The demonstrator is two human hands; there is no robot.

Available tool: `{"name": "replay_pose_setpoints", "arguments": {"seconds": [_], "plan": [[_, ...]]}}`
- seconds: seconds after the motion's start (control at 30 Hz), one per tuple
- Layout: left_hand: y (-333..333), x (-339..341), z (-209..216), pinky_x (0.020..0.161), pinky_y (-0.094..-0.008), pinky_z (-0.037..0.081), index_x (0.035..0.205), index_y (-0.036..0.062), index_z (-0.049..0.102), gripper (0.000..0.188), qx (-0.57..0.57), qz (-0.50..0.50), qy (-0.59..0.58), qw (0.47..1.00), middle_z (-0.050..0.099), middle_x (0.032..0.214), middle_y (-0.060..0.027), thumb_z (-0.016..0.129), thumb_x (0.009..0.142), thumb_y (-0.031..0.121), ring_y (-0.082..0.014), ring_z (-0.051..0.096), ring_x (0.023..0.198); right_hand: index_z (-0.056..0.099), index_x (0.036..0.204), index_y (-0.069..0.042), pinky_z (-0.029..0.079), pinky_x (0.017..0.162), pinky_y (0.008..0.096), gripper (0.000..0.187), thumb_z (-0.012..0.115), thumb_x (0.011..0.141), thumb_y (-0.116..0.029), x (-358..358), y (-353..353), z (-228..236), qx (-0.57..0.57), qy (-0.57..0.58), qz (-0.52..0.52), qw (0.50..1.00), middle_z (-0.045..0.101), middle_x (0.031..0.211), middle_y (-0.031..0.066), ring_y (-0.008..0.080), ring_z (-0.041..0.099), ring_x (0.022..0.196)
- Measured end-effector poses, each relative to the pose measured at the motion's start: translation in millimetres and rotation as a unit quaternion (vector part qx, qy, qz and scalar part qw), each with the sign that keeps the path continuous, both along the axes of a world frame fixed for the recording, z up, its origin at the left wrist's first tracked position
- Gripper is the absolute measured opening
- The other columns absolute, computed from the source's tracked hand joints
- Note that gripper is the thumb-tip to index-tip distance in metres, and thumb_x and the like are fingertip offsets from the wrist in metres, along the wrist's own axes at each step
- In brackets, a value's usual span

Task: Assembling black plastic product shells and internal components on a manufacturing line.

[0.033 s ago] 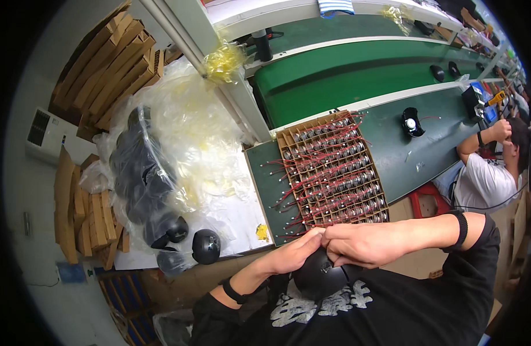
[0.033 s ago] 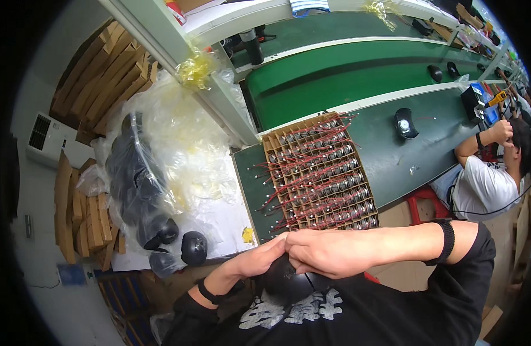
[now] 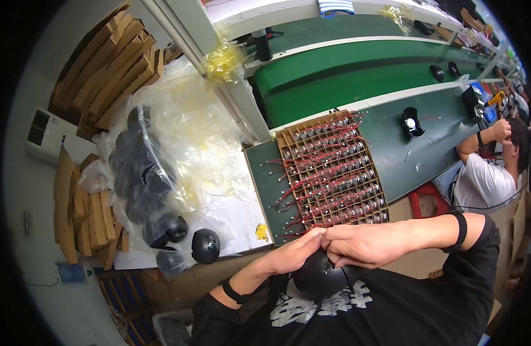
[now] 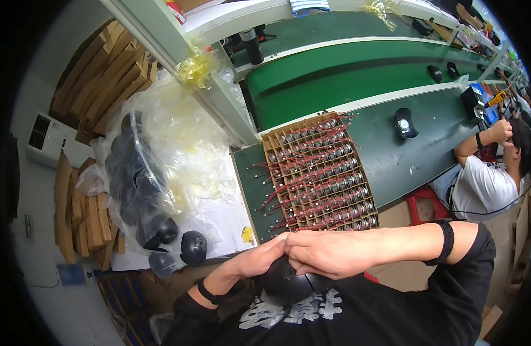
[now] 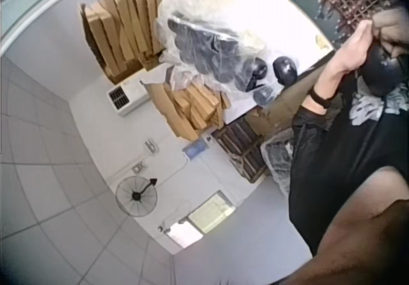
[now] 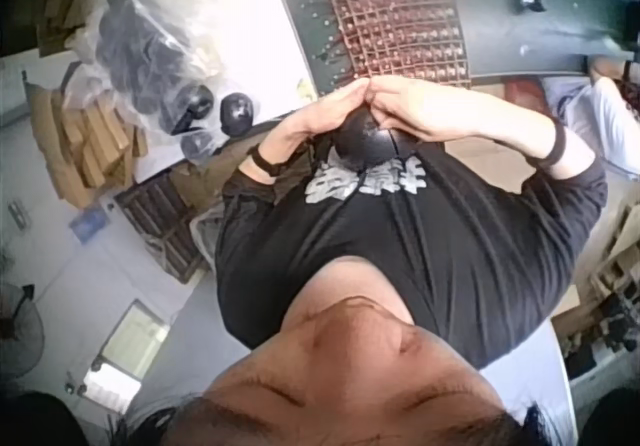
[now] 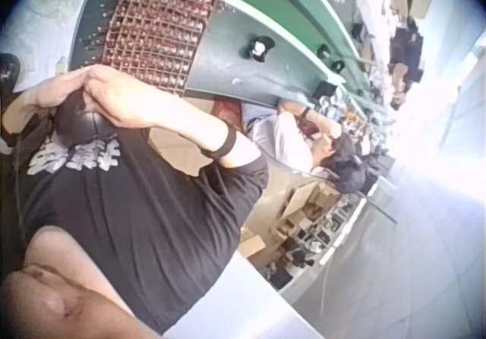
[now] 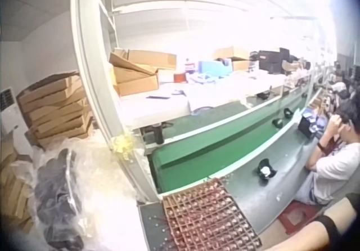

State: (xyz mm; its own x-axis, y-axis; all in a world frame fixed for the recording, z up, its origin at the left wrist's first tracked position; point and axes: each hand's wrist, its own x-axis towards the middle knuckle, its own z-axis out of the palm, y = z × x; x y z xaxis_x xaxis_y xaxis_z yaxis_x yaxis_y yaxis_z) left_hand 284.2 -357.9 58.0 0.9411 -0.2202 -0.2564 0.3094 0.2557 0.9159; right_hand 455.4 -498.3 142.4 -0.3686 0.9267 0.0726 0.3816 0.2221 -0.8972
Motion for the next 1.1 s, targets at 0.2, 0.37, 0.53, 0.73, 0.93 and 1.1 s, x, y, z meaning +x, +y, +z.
{"name": "replay_pose_setpoints", "arguments": {"seconds": [0.2,0.37,0.53,0.73,0.93,1.1], "plan": [[2.8,-0.6,1.5,0.104,-0.0283,0.029,0.133,-0.0006,0.038,0.046,0.027,-0.009,-0.017,0.999,0.044,0.129,-0.0097,0.023,0.104,0.032,-0.0151,0.039,0.123,0.051,0.094,-0.003,0.045,0.076,0.0397,0.010,0.056,0.090,-0.009,2.4,-12.4,-5.9,-0.085,0.103,-0.047,0.990,0.054,0.087,0.0107,0.0297,0.055,0.082],[5.5,-1.8,8.1,0.104,-0.0285,0.030,0.133,-0.0007,0.038,0.046,0.016,-0.003,-0.003,1.000,0.043,0.130,-0.0103,0.023,0.104,0.032,-0.0154,0.039,0.123,0.053,0.097,-0.003,0.047,0.076,0.0397,0.017,0.061,0.088,-0.015,1.8,-10.2,1.5,0.073,0.028,-0.080,0.994,0.054,0.090,0.0118,0.0316,0.055,0.085],[4.3,-2.4,12.7,0.104,-0.0279,0.030,0.133,-0.0012,0.037,0.044,0.006,-0.003,0.030,1.000,0.044,0.129,-0.0107,0.024,0.104,0.029,-0.0155,0.040,0.123,0.058,0.100,-0.003,0.047,0.074,0.0399,0.021,0.064,0.085,-0.016,1.5,-9.0,5.5,0.029,-0.050,-0.078,0.995,0.050,0.093,0.0130,0.0324,0.056,0.087],[2.4,0.4,1.8,0.104,-0.0276,0.030,0.133,-0.0023,0.037,0.043,0.037,0.001,-0.003,0.999,0.045,0.129,-0.0101,0.027,0.104,0.027,-0.0142,0.040,0.122,0.056,0.091,0.000,0.048,0.073,0.0404,0.015,0.062,0.084,-0.013,5.1,-0.4,16.3,0.018,-0.057,-0.043,0.997,0.051,0.093,0.0141,0.0331,0.056,0.087],[0.9,7.3,1.6,0.105,-0.0275,0.029,0.133,-0.0024,0.038,0.041,-0.045,-0.010,0.021,0.999,0.045,0.128,-0.0088,0.026,0.104,0.024,-0.0144,0.040,0.122,0.050,0.086,0.002,0.049,0.070,0.0383,0.016,0.056,0.085,-0.012,3.6,4.3,20.3,0.049,-0.165,0.014,0.985,0.051,0.091,0.0159,0.0322,0.056,0.085],[3.1,10.4,-3.4,0.105,-0.0280,0.028,0.132,-0.0017,0.039,0.041,-0.012,-0.033,-0.008,0.999,0.046,0.128,-0.0085,0.024,0.104,0.024,-0.0143,0.040,0.122,0.045,0.083,0.003,0.049,0.064,0.0387,0.018,0.054,0.086,-0.012,2.4,-4.4,2.8,0.044,-0.171,0.057,0.983,0.050,0.088,0.0174,0.0323,0.056,0.079]]}}
